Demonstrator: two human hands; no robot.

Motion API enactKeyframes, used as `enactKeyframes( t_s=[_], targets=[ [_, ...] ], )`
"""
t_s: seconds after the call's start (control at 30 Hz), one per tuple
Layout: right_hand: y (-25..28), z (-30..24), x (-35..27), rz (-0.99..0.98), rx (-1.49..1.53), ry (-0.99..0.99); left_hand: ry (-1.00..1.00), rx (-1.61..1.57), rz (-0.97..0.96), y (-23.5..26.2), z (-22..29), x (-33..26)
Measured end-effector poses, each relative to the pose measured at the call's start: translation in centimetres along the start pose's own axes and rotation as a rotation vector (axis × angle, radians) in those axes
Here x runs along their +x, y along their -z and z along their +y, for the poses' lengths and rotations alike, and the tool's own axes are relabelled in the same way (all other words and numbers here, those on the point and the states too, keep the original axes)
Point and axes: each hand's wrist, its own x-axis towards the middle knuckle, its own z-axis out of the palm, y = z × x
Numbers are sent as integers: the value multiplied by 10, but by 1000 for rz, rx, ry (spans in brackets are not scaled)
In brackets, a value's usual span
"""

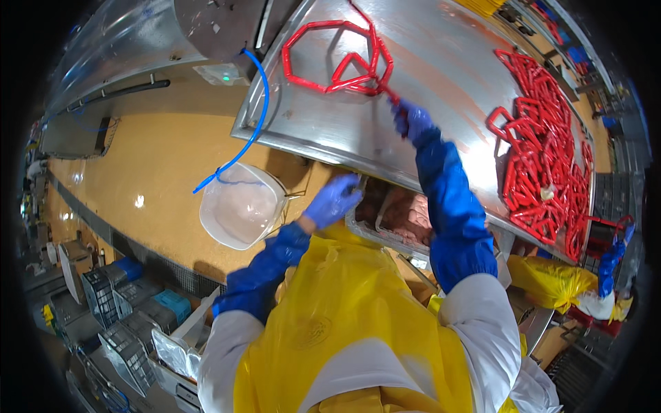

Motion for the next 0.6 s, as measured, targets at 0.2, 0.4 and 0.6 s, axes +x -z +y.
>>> enactKeyframes(
  t_s=[0.2,0.4,0.6],
  targets=[
    [-31,25,-231,-130,-35,-296,-665,398,-206,-42,45,120],
    [21,41,-343,314,-1469,497,-401,415,-847,-108,115,113],
    [107,-45,-478,697,-1584,313,-378,320,-595,-81,-2,168]
  ],
)
